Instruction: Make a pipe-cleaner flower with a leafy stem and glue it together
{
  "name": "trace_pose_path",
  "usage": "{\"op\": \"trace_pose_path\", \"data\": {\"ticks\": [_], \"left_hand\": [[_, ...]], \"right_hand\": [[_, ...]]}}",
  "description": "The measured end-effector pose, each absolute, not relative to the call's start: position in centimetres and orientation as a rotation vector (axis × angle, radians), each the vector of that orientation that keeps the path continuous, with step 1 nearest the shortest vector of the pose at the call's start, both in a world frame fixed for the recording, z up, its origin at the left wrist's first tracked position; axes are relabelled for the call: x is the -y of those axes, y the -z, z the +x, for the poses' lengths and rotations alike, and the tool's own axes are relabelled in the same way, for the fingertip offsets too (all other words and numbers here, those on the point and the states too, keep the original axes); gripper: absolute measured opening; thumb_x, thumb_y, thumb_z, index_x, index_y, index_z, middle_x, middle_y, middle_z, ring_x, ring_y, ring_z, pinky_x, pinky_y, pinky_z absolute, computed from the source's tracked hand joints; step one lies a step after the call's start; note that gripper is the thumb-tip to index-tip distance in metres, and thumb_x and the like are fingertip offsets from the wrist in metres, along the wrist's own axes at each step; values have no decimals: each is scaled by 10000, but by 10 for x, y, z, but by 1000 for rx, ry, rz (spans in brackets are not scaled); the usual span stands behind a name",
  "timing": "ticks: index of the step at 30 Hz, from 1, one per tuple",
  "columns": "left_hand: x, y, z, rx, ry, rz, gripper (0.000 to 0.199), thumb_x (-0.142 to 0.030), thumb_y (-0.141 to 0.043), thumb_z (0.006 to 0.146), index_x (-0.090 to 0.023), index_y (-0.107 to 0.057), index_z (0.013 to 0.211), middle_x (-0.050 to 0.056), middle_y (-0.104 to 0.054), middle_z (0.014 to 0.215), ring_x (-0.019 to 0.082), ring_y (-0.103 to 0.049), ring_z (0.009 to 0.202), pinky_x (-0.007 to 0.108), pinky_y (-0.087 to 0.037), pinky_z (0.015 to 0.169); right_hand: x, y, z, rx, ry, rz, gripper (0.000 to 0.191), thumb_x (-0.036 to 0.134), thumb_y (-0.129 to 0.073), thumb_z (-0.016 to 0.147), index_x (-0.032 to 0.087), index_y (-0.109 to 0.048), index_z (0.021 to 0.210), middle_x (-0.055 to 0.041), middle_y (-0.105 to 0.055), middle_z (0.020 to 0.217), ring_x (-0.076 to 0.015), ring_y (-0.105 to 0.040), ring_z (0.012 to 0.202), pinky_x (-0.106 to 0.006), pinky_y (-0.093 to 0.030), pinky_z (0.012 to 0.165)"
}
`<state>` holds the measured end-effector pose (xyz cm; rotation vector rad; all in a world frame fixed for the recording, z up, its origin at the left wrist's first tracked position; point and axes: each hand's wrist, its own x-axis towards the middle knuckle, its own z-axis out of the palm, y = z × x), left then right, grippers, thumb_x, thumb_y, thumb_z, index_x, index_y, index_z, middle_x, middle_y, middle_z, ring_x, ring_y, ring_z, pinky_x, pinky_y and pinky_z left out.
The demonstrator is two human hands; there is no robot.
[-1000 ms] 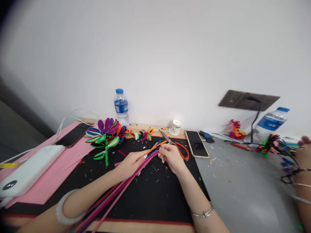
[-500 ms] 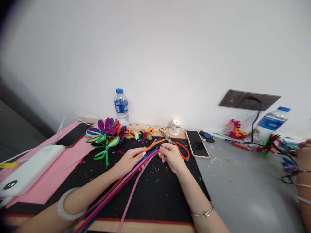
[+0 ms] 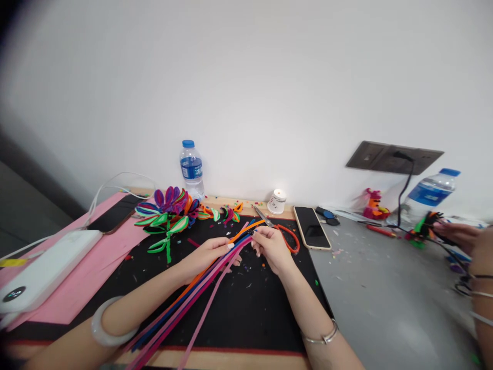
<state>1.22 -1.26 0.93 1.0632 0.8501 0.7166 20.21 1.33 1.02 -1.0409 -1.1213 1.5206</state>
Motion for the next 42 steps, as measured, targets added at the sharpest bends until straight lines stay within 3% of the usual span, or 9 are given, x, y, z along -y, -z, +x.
{"op": "trace_pose_path", "data": {"ticks": [2,6,11,16,25,36,42], "left_hand": [[15,-12,13,-818,-669,1073,317,-410,-501,795,-149,-525,973,99,-653,857,191,-636,793,269,-491,625],[18,-13,14,-789,-601,1083,357,-430,-443,822,-173,-429,1069,76,-644,764,156,-631,605,238,-464,518],[20,-10,13,-740,-579,1094,370,-431,-395,841,-188,-368,1119,-4,-572,607,49,-410,379,175,-382,411],[20,-8,12,-800,-577,1140,337,-459,-419,819,-176,-428,1001,-61,-455,548,23,-247,373,136,-264,369],[22,-11,15,-966,-517,1397,290,-458,-343,827,-184,-434,853,-60,-400,553,47,-311,380,145,-228,339],[24,-11,16,-981,-508,1532,297,-424,-323,840,-165,-469,829,-50,-430,524,60,-336,372,165,-253,351],[20,-9,15,-877,-580,1336,329,-442,-386,819,-137,-481,900,5,-544,616,77,-444,401,188,-361,370]], "right_hand": [[-14,-9,202,1131,-1523,-1039,194,286,-682,654,142,-566,594,28,-560,484,-40,-434,355,-147,-343,346],[-13,-10,201,1142,-1525,-1044,201,293,-681,655,139,-570,588,26,-557,483,-39,-430,353,-150,-348,347],[-13,-11,200,1146,-1539,-1054,202,292,-675,662,138,-567,589,28,-550,482,-39,-430,355,-150,-352,349],[-13,-9,201,1182,-1561,-1064,217,312,-660,684,134,-569,600,22,-552,491,-38,-434,362,-148,-352,355],[-13,-9,199,1176,-1566,-1085,226,311,-668,670,143,-544,583,35,-547,479,-35,-424,350,-149,-343,350],[-12,-11,197,1239,-1528,-1099,265,349,-652,682,145,-524,571,42,-536,462,-36,-424,334,-145,-324,332],[-11,-12,197,1199,-1517,-1083,240,346,-670,658,149,-543,606,45,-534,461,-37,-412,331,-146,-308,323]]}}
